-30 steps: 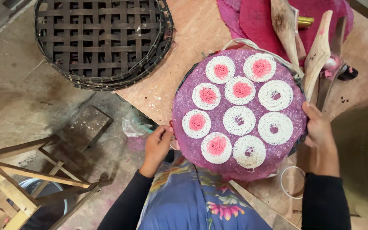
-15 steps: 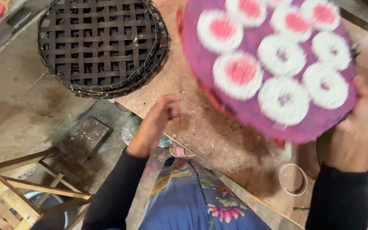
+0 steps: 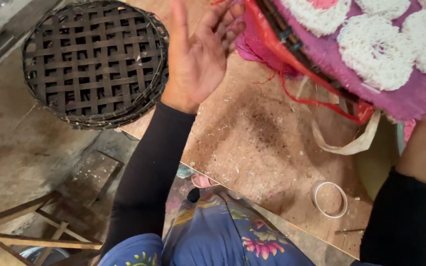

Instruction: The person uses wooden tools to apply white and pink paste onto a circular purple board, creating ring-shaped decorations and then attaching several white rings onto the board.

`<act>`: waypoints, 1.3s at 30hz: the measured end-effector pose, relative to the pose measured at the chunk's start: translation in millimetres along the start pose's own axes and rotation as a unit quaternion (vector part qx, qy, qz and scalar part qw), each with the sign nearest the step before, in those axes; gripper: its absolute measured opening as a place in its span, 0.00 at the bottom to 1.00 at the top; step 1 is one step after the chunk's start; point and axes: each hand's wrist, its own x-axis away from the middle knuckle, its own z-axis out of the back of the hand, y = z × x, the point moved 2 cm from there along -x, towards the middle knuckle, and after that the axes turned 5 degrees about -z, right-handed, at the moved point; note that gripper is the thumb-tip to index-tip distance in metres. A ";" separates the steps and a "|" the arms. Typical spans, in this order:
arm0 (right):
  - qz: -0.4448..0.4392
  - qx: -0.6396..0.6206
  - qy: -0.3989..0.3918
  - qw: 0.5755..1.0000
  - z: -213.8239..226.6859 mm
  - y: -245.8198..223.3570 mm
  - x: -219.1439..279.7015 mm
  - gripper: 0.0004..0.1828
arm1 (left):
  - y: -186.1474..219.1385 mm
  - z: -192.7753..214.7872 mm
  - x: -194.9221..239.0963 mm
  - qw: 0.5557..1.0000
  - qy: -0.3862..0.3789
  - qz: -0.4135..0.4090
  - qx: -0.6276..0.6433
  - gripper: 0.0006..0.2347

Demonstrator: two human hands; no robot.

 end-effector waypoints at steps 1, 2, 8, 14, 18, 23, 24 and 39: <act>0.003 -0.003 -0.001 1.000 -1.4 0.3 1.9 0.25 | -5.5 -1.8 -2.0 0.998 -0.010 0.009 -0.055 0.48; 0.009 -0.006 -0.002 1.000 -3.2 -0.8 4.2 0.24 | -11.3 -3.2 -4.6 0.993 -0.023 0.017 -0.111 0.48; 0.040 -0.004 0.000 0.999 -9.0 -5.6 24.6 0.24 | -117.1 -68.8 40.2 0.958 -0.190 0.167 -0.136 0.41; 0.061 0.005 0.003 0.998 -12.5 -16.7 37.7 0.23 | -168.6 -98.0 19.8 0.967 0.004 0.252 0.039 0.35; 0.068 0.002 0.009 0.998 -7.2 -20.7 35.8 0.23 | -177.8 -100.3 19.5 0.898 0.027 0.393 0.195 0.24; 0.069 -0.002 0.025 0.997 2.1 -18.1 38.1 0.23 | -165.5 -100.0 -4.3 0.895 0.033 0.217 0.389 0.08; 0.069 -0.002 0.028 0.997 2.3 -16.2 38.9 0.23 | -158.6 -92.5 -13.8 0.897 0.101 0.199 0.381 0.10; 0.115 0.157 0.149 0.969 71.4 51.6 103.2 0.25 | 122.4 146.7 -49.5 0.991 0.067 0.090 -0.070 0.14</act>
